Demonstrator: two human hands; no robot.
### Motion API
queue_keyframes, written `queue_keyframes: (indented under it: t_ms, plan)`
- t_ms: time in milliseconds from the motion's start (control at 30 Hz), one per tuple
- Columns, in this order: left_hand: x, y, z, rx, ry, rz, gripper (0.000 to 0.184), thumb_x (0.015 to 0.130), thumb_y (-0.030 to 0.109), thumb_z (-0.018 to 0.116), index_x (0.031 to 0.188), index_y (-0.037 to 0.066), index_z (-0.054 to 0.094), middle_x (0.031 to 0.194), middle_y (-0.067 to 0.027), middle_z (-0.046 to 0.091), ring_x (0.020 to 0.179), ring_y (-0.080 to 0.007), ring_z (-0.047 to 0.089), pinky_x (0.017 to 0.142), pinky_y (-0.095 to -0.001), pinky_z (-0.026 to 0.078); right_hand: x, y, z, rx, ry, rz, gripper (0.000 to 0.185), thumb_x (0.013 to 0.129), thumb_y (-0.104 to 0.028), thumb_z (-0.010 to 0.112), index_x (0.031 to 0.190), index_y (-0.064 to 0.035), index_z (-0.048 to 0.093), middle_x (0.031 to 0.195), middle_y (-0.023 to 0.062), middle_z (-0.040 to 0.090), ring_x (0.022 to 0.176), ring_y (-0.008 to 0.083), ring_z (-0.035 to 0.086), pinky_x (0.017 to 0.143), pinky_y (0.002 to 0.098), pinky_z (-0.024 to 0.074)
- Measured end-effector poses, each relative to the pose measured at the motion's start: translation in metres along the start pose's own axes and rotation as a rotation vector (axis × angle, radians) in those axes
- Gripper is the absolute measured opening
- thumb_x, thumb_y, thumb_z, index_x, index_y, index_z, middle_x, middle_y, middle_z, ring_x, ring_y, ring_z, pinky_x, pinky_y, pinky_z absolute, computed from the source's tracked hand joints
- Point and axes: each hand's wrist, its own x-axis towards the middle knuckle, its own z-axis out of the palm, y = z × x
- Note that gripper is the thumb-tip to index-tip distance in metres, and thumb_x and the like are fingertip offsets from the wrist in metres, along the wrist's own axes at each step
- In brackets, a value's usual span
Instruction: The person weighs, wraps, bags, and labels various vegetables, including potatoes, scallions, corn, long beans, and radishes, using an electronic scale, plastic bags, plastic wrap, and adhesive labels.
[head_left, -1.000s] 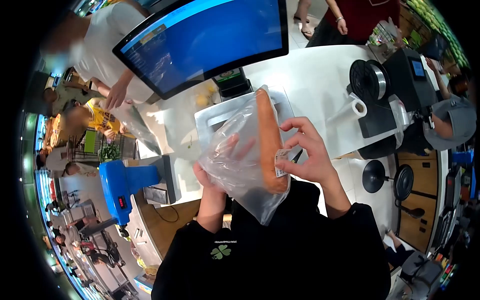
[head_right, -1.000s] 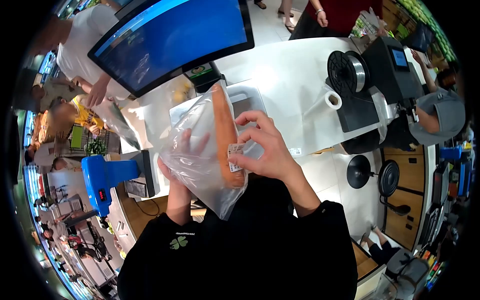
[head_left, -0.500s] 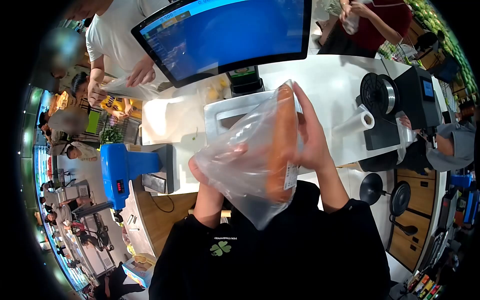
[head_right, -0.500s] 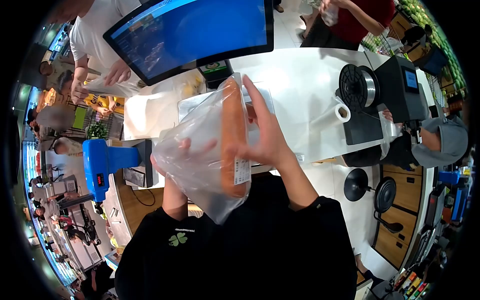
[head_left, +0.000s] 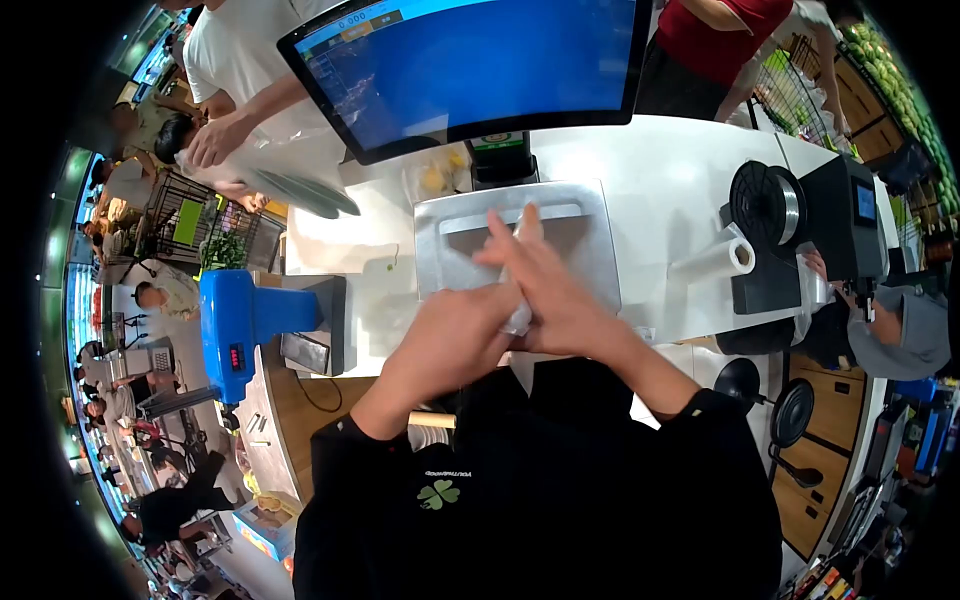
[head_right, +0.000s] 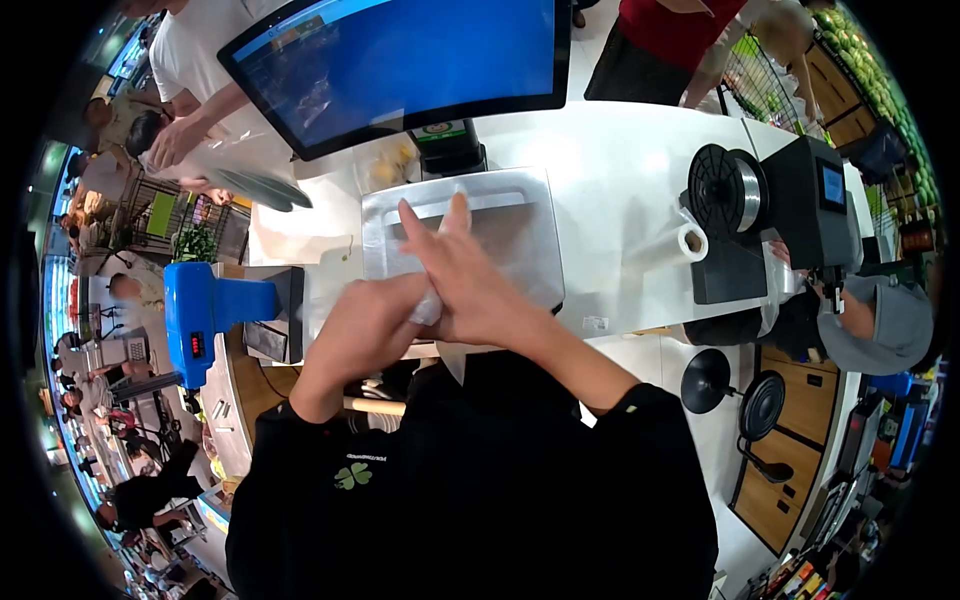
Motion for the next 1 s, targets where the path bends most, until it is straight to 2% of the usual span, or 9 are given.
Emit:
queue_keyframes:
  t_ms: [200,333,433,533,633,700,800,833,1000]
  plan:
    - [-0.008,-0.003,-0.034,0.360,-0.072,-0.126,0.027,0.073,0.017,0.075,0.094,0.007,0.061,0.090,-0.0103,0.067,0.080,-0.0366,0.067,0.065,-0.0464,0.049,0.009,0.049,0.066,0.442,-0.172,-0.027,0.060,0.085,-0.008,0.070,0.141,-0.0042,0.047,0.122,0.0197,0.063,0.122,0.0339,0.058,0.102,0.0457,0.0454]
    - [-0.044,-0.024,-0.071,0.351,0.363,-0.080,0.078,0.061,0.028,0.088,0.130,0.004,0.061,0.113,-0.0120,0.065,0.107,-0.0337,0.063,0.098,-0.0434,0.047,0.011,0.037,0.084,0.888,-0.435,0.285,0.035,0.094,0.001,0.060,0.128,-0.0041,0.053,0.110,0.0094,0.065,0.094,0.0206,0.063,0.082,0.0358,0.0513]
    - [-0.090,-0.073,-0.036,-0.808,0.905,-0.192,0.112,0.055,0.031,0.096,0.147,-0.004,0.042,0.140,-0.0217,0.054,0.132,-0.0297,0.051,0.110,-0.0421,0.039,0.014,0.025,0.099,1.104,-0.338,0.474,0.033,0.096,-0.001,0.061,0.128,-0.0056,0.053,0.108,0.0054,0.064,0.090,0.0165,0.061,0.079,0.0339,0.0513]
    - [-0.126,-0.089,0.020,-0.583,0.354,-0.363,0.100,0.053,0.033,0.098,0.138,0.001,0.057,0.135,-0.0193,0.058,0.135,-0.0342,0.049,0.114,-0.0447,0.037,0.038,0.003,0.109,0.969,-0.201,0.088,0.047,0.092,-0.012,0.072,0.133,-0.0056,0.051,0.113,0.0064,0.064,0.097,0.0157,0.060,0.082,0.0335,0.0509]
    - [-0.146,-0.076,0.028,-0.548,0.515,-0.344,0.069,0.068,0.024,0.090,0.127,0.003,0.064,0.131,-0.0146,0.062,0.126,-0.0298,0.056,0.107,-0.0422,0.043,0.054,-0.009,0.122,0.788,-0.295,-0.137,0.047,0.086,-0.018,0.078,0.126,-0.0045,0.059,0.120,0.0089,0.063,0.107,0.0163,0.058,0.085,0.0348,0.0500]
    - [-0.181,-0.085,0.029,-0.593,0.432,-0.429,0.064,0.073,0.021,0.087,0.130,0.003,0.061,0.134,-0.0132,0.060,0.126,-0.0264,0.055,0.106,-0.0406,0.044,0.079,-0.022,0.128,0.707,-0.931,0.112,0.036,0.080,-0.020,0.079,0.110,-0.0045,0.066,0.120,0.0107,0.062,0.109,0.0219,0.060,0.087,0.0370,0.0492]
    - [-0.239,-0.102,0.042,-0.674,0.306,-0.556,0.058,0.081,0.016,0.083,0.133,0.003,0.058,0.137,-0.0110,0.057,0.126,-0.0213,0.053,0.104,-0.0382,0.044,0.110,-0.049,0.178,0.563,-0.755,-0.386,0.028,0.075,-0.018,0.078,0.097,-0.0046,0.068,0.107,0.0095,0.060,0.097,0.0278,0.061,0.084,0.0394,0.0500]
    - [-0.247,-0.111,0.076,-0.297,0.711,-0.502,0.022,0.083,0.012,0.071,0.102,0.001,0.070,0.102,-0.0147,0.070,0.091,-0.0301,0.067,0.081,-0.0425,0.052,0.123,-0.060,0.192,0.356,-0.633,-0.558,0.023,0.080,-0.014,0.071,0.097,-0.0021,0.063,0.102,0.0105,0.056,0.086,0.0304,0.059,0.077,0.0384,0.0493]
    - [-0.307,-0.081,0.106,0.047,0.867,-1.062,0.011,0.089,0.005,0.065,0.099,0.000,0.067,0.083,-0.0188,0.069,0.073,-0.0388,0.068,0.066,-0.0428,0.056,0.123,-0.101,0.322,-0.106,-0.738,-0.290,0.019,0.079,-0.015,0.070,0.093,-0.0030,0.064,0.096,0.0117,0.058,0.090,0.0347,0.060,0.074,0.0435,0.0486]
